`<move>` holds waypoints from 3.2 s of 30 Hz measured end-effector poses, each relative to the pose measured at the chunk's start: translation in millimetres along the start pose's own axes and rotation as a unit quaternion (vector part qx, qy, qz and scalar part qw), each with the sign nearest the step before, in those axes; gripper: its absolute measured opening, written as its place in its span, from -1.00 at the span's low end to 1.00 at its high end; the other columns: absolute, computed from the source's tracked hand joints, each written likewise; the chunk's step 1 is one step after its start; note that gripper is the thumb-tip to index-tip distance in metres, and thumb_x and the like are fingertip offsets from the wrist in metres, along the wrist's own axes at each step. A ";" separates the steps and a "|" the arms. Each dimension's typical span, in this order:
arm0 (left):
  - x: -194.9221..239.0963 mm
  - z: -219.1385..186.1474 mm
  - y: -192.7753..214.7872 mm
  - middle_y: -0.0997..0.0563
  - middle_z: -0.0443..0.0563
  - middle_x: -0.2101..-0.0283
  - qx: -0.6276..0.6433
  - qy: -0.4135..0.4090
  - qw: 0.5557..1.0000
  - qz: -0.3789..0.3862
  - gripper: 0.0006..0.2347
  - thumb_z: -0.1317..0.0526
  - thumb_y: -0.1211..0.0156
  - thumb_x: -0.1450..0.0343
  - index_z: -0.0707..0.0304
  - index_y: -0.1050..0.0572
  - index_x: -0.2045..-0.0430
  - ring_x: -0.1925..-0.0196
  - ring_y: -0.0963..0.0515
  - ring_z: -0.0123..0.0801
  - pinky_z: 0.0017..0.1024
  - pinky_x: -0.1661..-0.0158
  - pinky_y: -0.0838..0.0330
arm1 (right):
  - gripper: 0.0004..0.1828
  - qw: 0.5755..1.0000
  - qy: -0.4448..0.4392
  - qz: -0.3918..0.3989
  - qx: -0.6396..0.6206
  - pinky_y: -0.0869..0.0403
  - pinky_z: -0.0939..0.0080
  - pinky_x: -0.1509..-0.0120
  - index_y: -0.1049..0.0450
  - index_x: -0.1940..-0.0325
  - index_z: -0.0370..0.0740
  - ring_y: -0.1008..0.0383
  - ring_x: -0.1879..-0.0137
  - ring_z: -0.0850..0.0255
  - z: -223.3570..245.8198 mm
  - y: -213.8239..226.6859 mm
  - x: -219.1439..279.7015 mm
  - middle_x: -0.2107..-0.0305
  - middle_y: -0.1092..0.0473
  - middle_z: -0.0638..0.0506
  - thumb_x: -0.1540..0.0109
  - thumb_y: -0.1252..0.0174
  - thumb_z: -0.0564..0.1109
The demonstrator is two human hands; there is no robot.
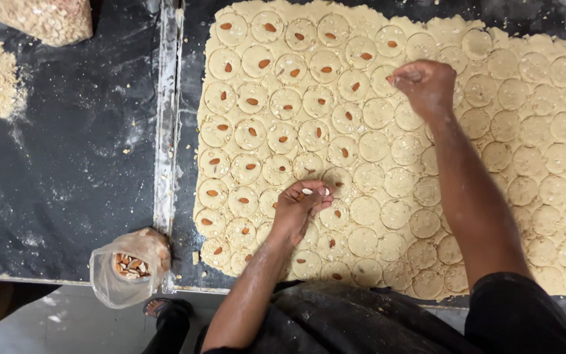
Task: The person places sliced almonds onto rows of circular dough pieces arranged on a large metal tray. They pick up almonds from a plastic bag and carefully position them on the dough surface.
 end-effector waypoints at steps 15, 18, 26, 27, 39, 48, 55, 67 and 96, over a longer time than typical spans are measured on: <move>5.3 -2.3 -8.1 -0.68 0.20 0.25 -0.011 -0.019 0.999 0.023 -0.86 0.51 -0.27 -0.39 0.50 -0.55 0.21 0.18 -0.72 -0.22 -0.33 0.06 -0.68 | -0.83 0.995 -0.061 0.027 0.078 -0.62 0.36 0.15 -0.57 0.13 -0.23 -0.60 0.19 0.31 15.0 -19.2 -5.1 0.26 -0.57 -0.03 -0.22 -0.39 -0.21; 3.7 -3.6 -7.4 -0.68 0.23 0.23 0.001 -0.039 0.999 0.022 -0.88 0.53 -0.24 -0.42 0.51 -0.55 0.21 0.18 -0.71 -0.21 -0.31 0.07 -0.67 | -0.84 0.971 0.071 0.196 -0.121 -0.57 0.30 -0.07 -0.53 0.04 -0.17 -0.57 -0.04 0.25 74.8 -67.9 96.0 0.09 -0.50 -0.05 -0.31 -0.22 -0.14; 10.1 13.7 -8.8 -0.67 0.29 0.15 0.024 -0.035 0.999 0.032 -0.89 0.51 -0.18 -0.45 0.53 -0.53 0.17 0.09 -0.71 -0.14 -0.29 0.00 -0.66 | -0.81 0.973 0.107 0.199 -0.043 -0.58 0.24 0.21 -0.65 0.12 -0.15 -0.57 0.29 0.24 89.7 -73.8 204.9 0.35 -0.59 0.00 -0.18 -0.33 -0.18; 11.4 15.5 -10.4 -0.67 0.29 0.14 0.035 -0.031 0.998 0.034 -0.88 0.51 -0.16 -0.46 0.54 -0.53 0.15 0.08 -0.70 -0.12 -0.29 -0.02 -0.65 | -0.87 0.980 0.095 0.170 -0.034 -0.62 0.28 0.23 -0.64 0.14 -0.13 -0.59 0.27 0.26 81.7 -66.5 194.8 0.31 -0.58 0.00 -0.22 -0.32 -0.20; 27.1 19.4 -10.5 -0.67 0.31 0.08 0.012 0.004 0.999 0.034 -0.81 0.52 -0.11 -0.47 0.60 -0.51 0.05 0.03 -0.68 -0.16 -0.33 -0.05 -0.63 | -0.83 0.915 0.274 -0.026 0.297 -0.56 0.13 0.10 -0.66 0.09 -0.13 -0.51 0.07 0.13 24.8 -46.2 82.5 0.21 -0.54 -0.03 -0.28 -0.22 -0.26; 25.1 26.1 -0.3 -0.69 0.24 0.24 -0.013 -0.002 1.000 -0.006 -0.87 0.42 -0.24 -0.45 0.53 -0.55 0.17 0.23 -0.69 -0.25 -0.42 0.19 -0.68 | -0.79 0.943 0.231 0.027 0.239 -0.51 0.05 -0.04 -0.55 -0.12 -0.17 -0.53 0.08 0.02 67.9 -31.5 114.0 0.21 -0.51 -0.13 -0.41 -0.12 -0.24; 32.2 34.6 7.8 -0.68 0.22 0.28 -0.019 -0.035 0.999 -0.029 -0.90 0.43 -0.27 -0.43 0.52 -0.52 0.26 0.26 -0.72 -0.23 -0.46 0.28 -0.64 | -0.80 0.959 0.160 0.232 -0.035 -0.57 0.20 0.14 -0.67 0.12 -0.12 -0.56 0.25 0.24 110.1 -75.5 251.1 0.32 -0.60 0.00 -0.17 -0.36 -0.13; 87.9 35.3 -28.0 -0.57 0.47 -0.04 0.042 0.034 0.997 0.047 -0.64 0.36 0.37 -0.57 0.70 -0.31 -0.14 -0.08 -0.63 0.00 -0.23 -0.15 -0.56 | -0.83 0.934 0.200 0.001 0.295 -0.55 0.09 -0.04 -0.63 0.02 -0.12 -0.51 0.00 0.10 20.9 -36.2 164.6 0.10 -0.52 -0.10 -0.36 -0.16 -0.14; 84.8 118.7 -9.5 -0.62 0.36 0.01 0.019 0.041 0.998 0.050 -0.77 0.36 0.03 -0.57 0.65 -0.47 0.01 0.00 -0.66 -0.15 -0.38 -0.06 -0.63 | -0.83 0.958 0.195 0.202 0.064 -0.55 0.12 0.14 -0.66 0.14 -0.14 -0.57 0.28 0.18 89.3 -45.0 326.4 0.38 -0.58 -0.05 -0.18 -0.33 -0.17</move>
Point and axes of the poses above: each hand's wrist, its own x-axis away from the middle knuckle, its own y-axis out of the back of the hand, z = x × y, the point moved 10 cm from there along -x, towards the middle knuckle
